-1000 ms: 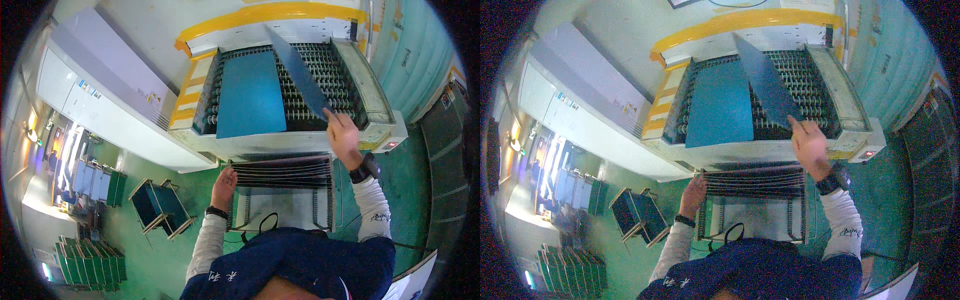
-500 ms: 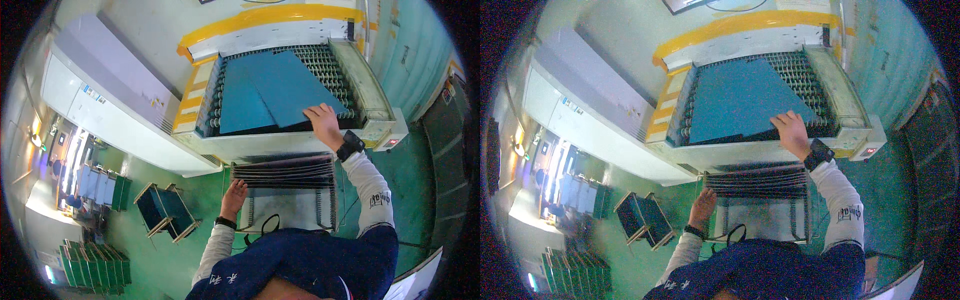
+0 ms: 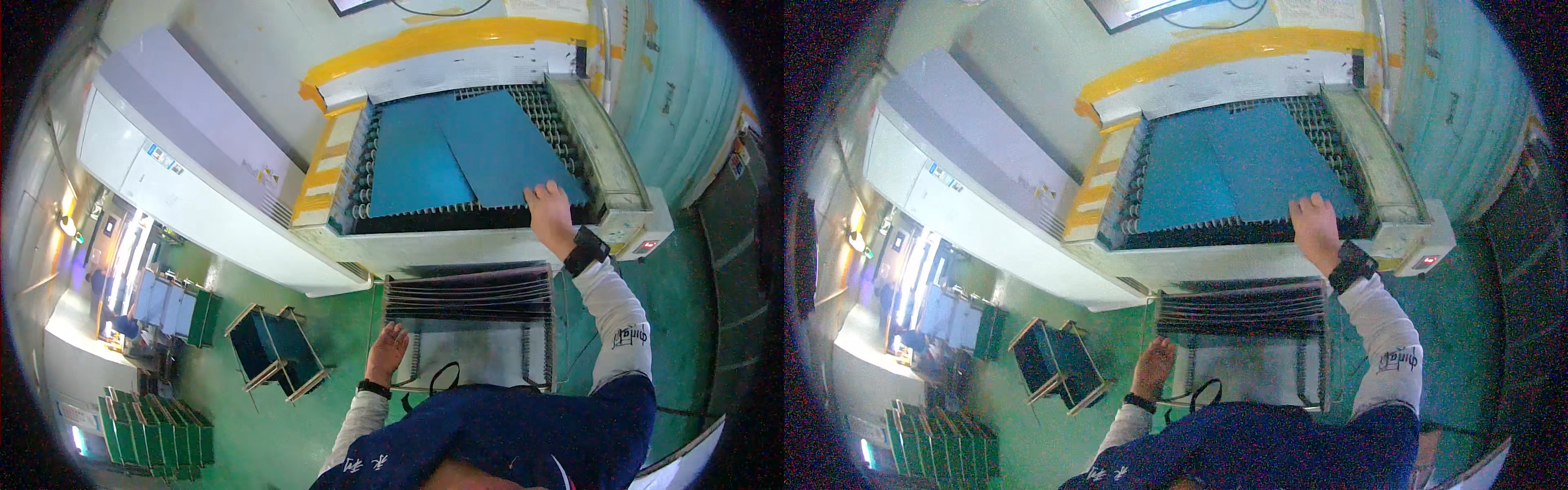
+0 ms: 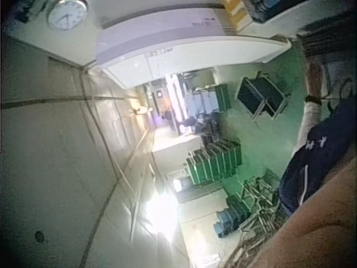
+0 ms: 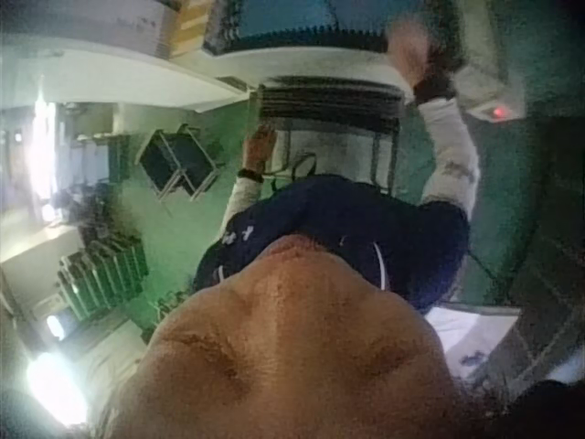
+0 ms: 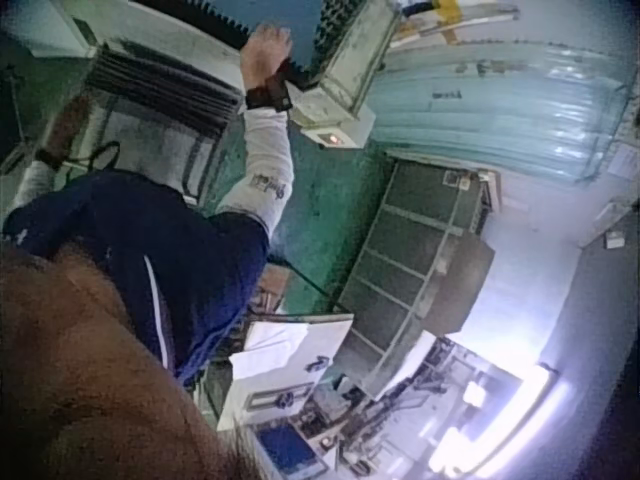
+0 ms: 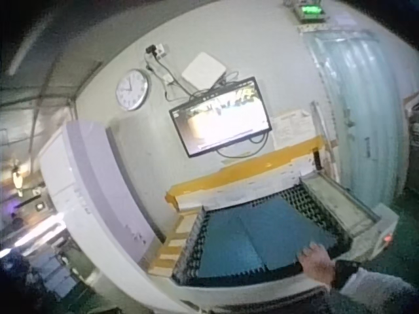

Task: Moving a metal rack and then feeding several blue panels into a processing machine.

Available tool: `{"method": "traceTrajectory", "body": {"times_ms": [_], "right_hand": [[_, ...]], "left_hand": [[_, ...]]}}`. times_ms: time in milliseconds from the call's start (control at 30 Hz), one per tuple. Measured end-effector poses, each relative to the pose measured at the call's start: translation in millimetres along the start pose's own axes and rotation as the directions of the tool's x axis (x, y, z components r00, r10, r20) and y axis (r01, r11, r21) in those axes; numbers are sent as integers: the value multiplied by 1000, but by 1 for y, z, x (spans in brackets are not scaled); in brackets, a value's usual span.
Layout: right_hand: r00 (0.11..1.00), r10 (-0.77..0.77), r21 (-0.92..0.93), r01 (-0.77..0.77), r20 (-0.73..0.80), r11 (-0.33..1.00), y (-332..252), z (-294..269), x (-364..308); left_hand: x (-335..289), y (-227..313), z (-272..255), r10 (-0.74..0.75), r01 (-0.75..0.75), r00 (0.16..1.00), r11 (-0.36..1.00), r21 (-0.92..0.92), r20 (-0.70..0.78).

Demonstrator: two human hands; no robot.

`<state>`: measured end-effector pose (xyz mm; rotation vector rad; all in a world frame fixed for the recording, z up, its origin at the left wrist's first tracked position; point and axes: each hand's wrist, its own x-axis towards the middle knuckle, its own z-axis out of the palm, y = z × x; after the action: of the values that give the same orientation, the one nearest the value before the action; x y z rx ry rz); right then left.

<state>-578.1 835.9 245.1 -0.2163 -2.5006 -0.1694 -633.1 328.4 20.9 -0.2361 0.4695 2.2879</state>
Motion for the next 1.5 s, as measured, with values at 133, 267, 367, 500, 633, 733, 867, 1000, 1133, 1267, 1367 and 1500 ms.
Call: {"method": "traceTrajectory", "body": {"times_ms": [133, 267, 367, 500, 633, 733, 867, 1000, 1133, 1267, 1367, 1500], "right_hand": [[993, -83, -27, 86, 88, 996, -21, 7, -26], [980, -31, -30, 37, 196, 999, -26, 13, -34], [975, 11, -56, 2, 221, 998, -19, 25, -22], [981, 86, -134, -63, 172, 989, 0, 59, 10], [964, 162, -142, -134, 211, 981, 17, 101, 42], [954, 150, -150, -114, 260, 982, 31, 119, 55], [989, 74, -146, -55, 129, 988, 42, 135, 56], [989, 56, -93, -44, 138, 995, 46, 152, 56], [949, 297, 0, -299, 109, 954, 39, 154, 58], [962, 167, -105, -148, 216, 983, 34, 132, 55], [962, 156, -42, -151, 223, 988, 31, 120, 56], [960, 172, -91, -155, 220, 984, 33, 123, 66]], "left_hand": [[-2, 2, -18, 70, -64, 994, 995, 72, -83], [-11, 2, -26, 80, -58, 991, 980, 192, -107], [-16, 2, -16, -302, 113, 953, 275, -955, 26], [-21, -10, 4, 125, -68, 946, 978, 197, -298], [-21, -11, 5, 121, -89, 961, 987, 133, -250], [-23, -10, -7, 130, -98, 966, 984, 150, -222], [-34, -9, -19, 130, -99, 959, 986, 133, -251], [-43, -13, -16, 138, -114, 950, 988, 102, -279], [-41, -19, -11, 140, -116, 954, 988, 101, -266], [-33, -20, -13, 86, -93, 948, 996, -9, -306], [-32, -20, -15, 124, -84, 954, 985, 152, -272], [-36, -22, -12, 125, -62, 946, 975, 212, -300]]}}
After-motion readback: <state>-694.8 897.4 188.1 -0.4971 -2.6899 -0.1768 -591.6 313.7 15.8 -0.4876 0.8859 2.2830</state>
